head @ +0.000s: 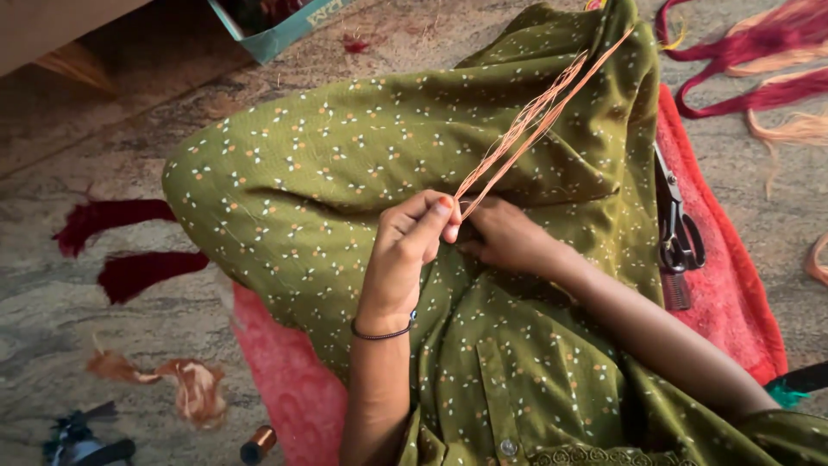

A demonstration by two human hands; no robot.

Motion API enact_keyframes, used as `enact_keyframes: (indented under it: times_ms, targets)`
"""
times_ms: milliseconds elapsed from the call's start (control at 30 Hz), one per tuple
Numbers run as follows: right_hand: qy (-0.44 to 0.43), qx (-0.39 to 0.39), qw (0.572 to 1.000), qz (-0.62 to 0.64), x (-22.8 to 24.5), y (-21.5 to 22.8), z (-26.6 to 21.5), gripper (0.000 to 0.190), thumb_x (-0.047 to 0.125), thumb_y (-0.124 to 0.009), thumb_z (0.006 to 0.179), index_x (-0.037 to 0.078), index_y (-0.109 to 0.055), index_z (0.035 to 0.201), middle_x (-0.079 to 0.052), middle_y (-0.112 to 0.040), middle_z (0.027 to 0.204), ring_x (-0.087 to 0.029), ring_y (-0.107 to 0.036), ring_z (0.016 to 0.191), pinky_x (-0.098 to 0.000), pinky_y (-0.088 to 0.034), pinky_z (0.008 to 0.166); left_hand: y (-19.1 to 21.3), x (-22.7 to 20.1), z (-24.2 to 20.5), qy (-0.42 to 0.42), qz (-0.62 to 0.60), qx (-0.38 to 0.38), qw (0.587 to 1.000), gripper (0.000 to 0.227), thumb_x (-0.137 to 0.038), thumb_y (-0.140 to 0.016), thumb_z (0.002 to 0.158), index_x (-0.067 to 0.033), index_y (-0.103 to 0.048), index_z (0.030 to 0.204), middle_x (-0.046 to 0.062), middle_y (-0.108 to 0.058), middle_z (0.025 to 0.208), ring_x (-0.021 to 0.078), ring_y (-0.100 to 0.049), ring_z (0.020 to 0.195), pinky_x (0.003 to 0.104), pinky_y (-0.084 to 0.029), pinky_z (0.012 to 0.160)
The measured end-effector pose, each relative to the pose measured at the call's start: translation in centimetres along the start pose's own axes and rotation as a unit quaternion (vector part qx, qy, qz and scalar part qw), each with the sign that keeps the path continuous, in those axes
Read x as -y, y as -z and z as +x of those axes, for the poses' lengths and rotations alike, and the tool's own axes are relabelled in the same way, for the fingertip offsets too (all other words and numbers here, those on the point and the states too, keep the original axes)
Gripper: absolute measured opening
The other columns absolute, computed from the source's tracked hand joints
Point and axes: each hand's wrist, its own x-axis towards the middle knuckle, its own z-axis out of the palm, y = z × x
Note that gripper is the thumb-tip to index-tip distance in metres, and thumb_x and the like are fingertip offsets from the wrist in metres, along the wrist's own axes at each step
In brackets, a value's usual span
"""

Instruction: Measuring, cutting, and tying fabric strands to create decorative tassels for a garment.

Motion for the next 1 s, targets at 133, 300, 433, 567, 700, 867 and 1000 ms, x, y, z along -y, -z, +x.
enact_keyframes:
  times_ms: [133, 300, 433, 567, 700, 867, 1000]
  targets:
    - [-0.078, 0.036, 0.996, -0.023, -4.7, -5.1, -0.1, 0.014, 0.006, -0.066, 0.087, 0.005, -0.063, 0.101, -0.017, -0.07, 0.098, -0.038, -0.068, 0.093, -0.0458, -0.055, 0.078, -0.1, -0.1, 0.1, 0.005, -0.011, 0.003, 1.0, 0.025, -0.026, -0.06, 0.105, -0.006, -0.07, 0.094, -0.003, -0.06, 0.076, -0.0015, -0.031, 0.056, 0.019, -0.02, 0.05]
    - [-0.018, 0.101, 0.993, -0.056, -2.3, -1.7, 0.8, 0.019, 0.009, -0.071, 0.076, 0.008, -0.068, 0.095, -0.015, -0.073, 0.094, -0.036, -0.069, 0.091, -0.0456, -0.054, 0.075, 0.1, 0.1, 0.1, -0.009, -0.038, -0.024, 0.999, 0.024, -0.023, -0.059, 0.106, -0.0051, -0.07, 0.094, -0.002, -0.061, 0.078, -0.0008, -0.033, 0.057, 0.02, -0.022, 0.051]
    - [-0.195, 0.254, 0.947, 0.021, 4.2, 7.4, 1.3, 0.032, 0.023, -0.076, 0.083, 0.009, -0.068, 0.111, -0.012, -0.076, 0.095, -0.028, -0.076, 0.087, -0.0374, -0.058, 0.08, 0.4, 0.1, 0.2, 0.018, -0.05, -0.032, 0.998, 0.022, -0.021, -0.06, 0.105, -0.0042, -0.069, 0.093, -0.003, -0.06, 0.078, -0.0022, -0.03, 0.055, 0.019, -0.019, 0.048]
    - [-0.075, 0.129, 0.854, 0.499, 1.1, 10.6, -3.0, 0.053, 0.02, -0.082, 0.087, -0.006, -0.062, 0.13, -0.022, -0.071, 0.122, -0.033, -0.068, 0.109, -0.044, -0.055, 0.095, 0.5, 0.8, 0.3, 0.01, -0.063, -0.02, 0.998, 0.023, -0.02, -0.058, 0.105, -0.0033, -0.069, 0.094, -0.002, -0.06, 0.077, -0.0022, -0.031, 0.052, 0.02, -0.02, 0.047]
    - [-0.042, -0.034, 0.642, 0.765, 0.3, 12.0, -4.2, 0.058, 0.019, -0.08, 0.092, -0.006, -0.054, 0.138, -0.021, -0.064, 0.128, -0.038, -0.067, 0.118, -0.0497, -0.056, 0.092, 0.6, 1.1, 0.5, 0.0, -0.084, -0.013, 0.996, 0.024, -0.02, -0.057, 0.104, -0.002, -0.07, 0.095, -0.001, -0.06, 0.077, -0.0019, -0.032, 0.051, 0.02, -0.02, 0.047]
    - [0.016, -0.012, 0.579, 0.815, 0.5, 12.2, -3.2, 0.052, 0.015, -0.071, 0.096, -0.006, -0.052, 0.14, -0.031, -0.063, 0.128, -0.039, -0.066, 0.115, -0.0447, -0.053, 0.104, 0.6, 0.9, 0.4, 0.006, -0.077, -0.018, 0.997, 0.024, -0.02, -0.058, 0.104, -0.0016, -0.069, 0.093, 0.0, -0.061, 0.077, -0.0012, -0.033, 0.052, 0.02, -0.021, 0.047]
    - [-0.018, -0.032, 0.592, 0.805, 0.7, 12.0, -2.0, 0.05, 0.006, -0.069, 0.091, -0.006, -0.054, 0.137, -0.029, -0.061, 0.135, -0.037, -0.062, 0.122, -0.0445, -0.053, 0.103, 0.6, 1.0, 0.3, 0.008, -0.079, -0.027, 0.996, 0.024, -0.02, -0.059, 0.104, -0.0015, -0.069, 0.093, 0.0, -0.061, 0.077, -0.001, -0.034, 0.052, 0.02, -0.022, 0.047]
